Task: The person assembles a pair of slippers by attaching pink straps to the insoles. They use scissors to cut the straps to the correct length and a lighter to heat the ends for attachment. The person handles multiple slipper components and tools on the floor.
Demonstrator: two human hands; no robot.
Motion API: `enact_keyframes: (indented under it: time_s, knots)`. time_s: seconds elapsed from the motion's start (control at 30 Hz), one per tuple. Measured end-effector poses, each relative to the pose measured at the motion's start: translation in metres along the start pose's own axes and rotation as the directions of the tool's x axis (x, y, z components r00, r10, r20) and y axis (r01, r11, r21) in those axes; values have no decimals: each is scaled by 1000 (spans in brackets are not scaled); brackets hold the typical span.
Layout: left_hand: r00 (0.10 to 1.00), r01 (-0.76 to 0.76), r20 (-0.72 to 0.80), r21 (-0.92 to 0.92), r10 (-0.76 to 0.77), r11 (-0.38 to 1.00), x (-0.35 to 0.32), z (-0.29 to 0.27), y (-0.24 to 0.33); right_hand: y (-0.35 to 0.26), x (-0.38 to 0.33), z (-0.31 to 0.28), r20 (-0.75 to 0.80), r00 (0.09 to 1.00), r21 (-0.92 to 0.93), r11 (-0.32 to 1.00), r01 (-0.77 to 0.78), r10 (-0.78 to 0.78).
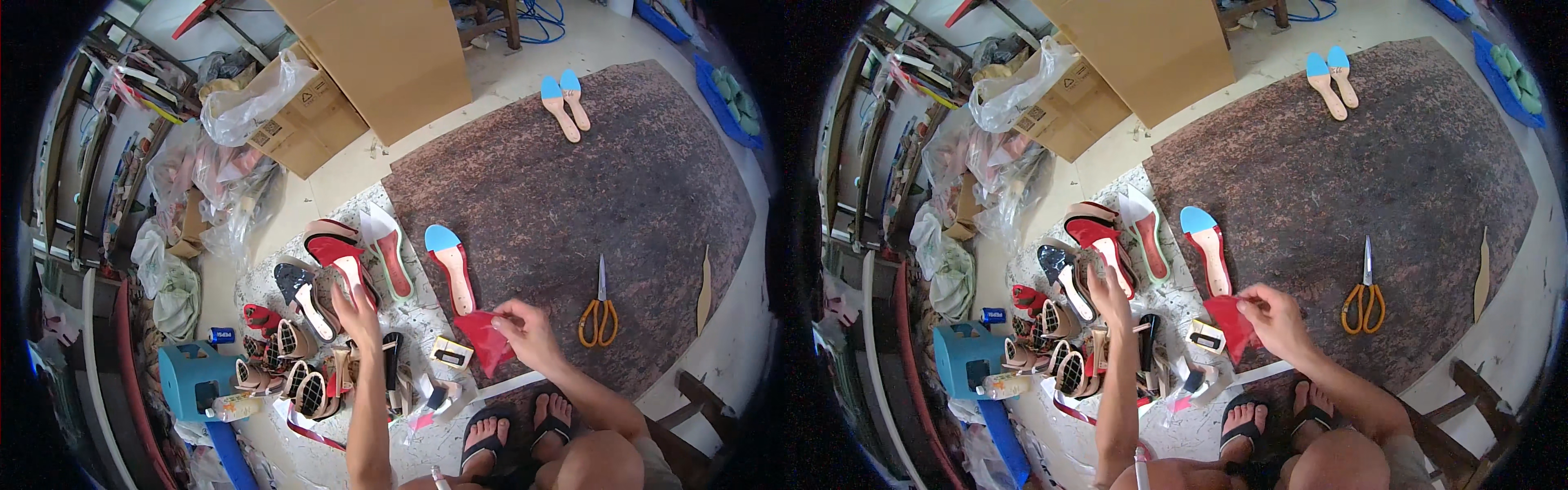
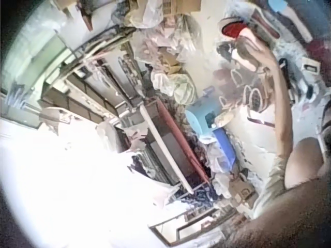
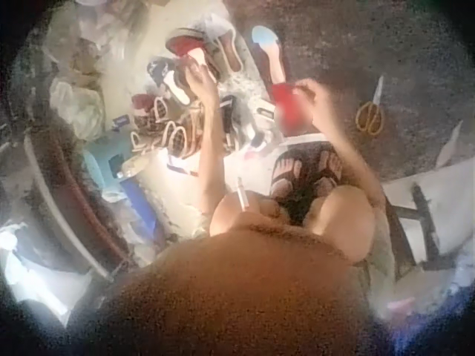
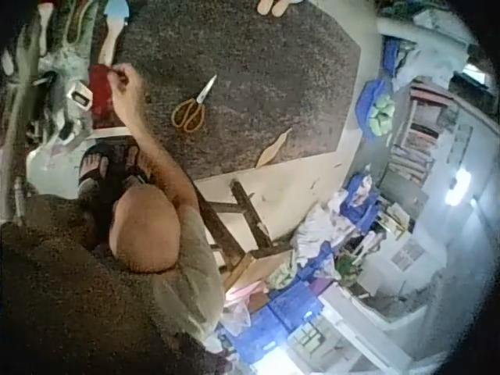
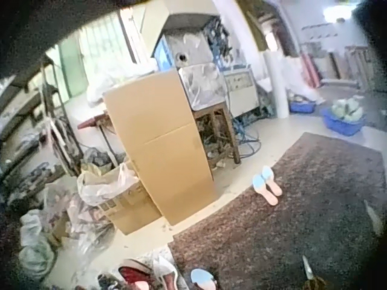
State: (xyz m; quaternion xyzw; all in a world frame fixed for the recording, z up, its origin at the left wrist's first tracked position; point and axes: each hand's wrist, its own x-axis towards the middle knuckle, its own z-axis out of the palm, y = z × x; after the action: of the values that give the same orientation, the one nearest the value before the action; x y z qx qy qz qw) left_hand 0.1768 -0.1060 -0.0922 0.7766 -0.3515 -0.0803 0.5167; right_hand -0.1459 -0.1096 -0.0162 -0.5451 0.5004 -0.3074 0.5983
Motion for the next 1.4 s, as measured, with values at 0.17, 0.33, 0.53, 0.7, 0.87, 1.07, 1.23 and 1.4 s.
enact_keyframes:
  time_s: [0.17, 0.33, 0.53, 0.7, 0.87, 1.07, 1.23, 1.4]
  knots:
    - [754, 168, 645, -372, 124, 913, -121, -25, 114, -13, 23, 45, 274, 959, 216, 976, 5, -65]
    - [723, 691, 640, -680, -261, 245, -124, -31, 78, -11, 47, 67, 319, 944, 224, 961, -162, 85]
    - [724, 668, 649, -744, -234, 0, -107, -48, 79, 50, 128, 87, -78, 986, -702, 710, 52, -149]
    - [688, 661, 698, -715, -199, -225, -103, -52, 91, 53, 136, 82, -155, 977, -549, 835, 38, -146]
    - [604, 745, 779, -627, -168, -228, -110, -59, 93, 11, 60, 5, 56, 997, 431, 902, 15, -43]
    - [419, 831, 907, -361, 51, -423, -130, -32, 86, -11, -48, -18, 260, 963, 317, 937, -148, 64]
    - [307, 945, 943, -286, 125, -159, -140, -17, 121, 11, -75, -18, 425, 896, 293, 917, -272, 130]
    - [277, 958, 961, -278, -25, -70, -144, -21, 119, 26, -77, -18, 443, 887, 267, 925, -270, 131]
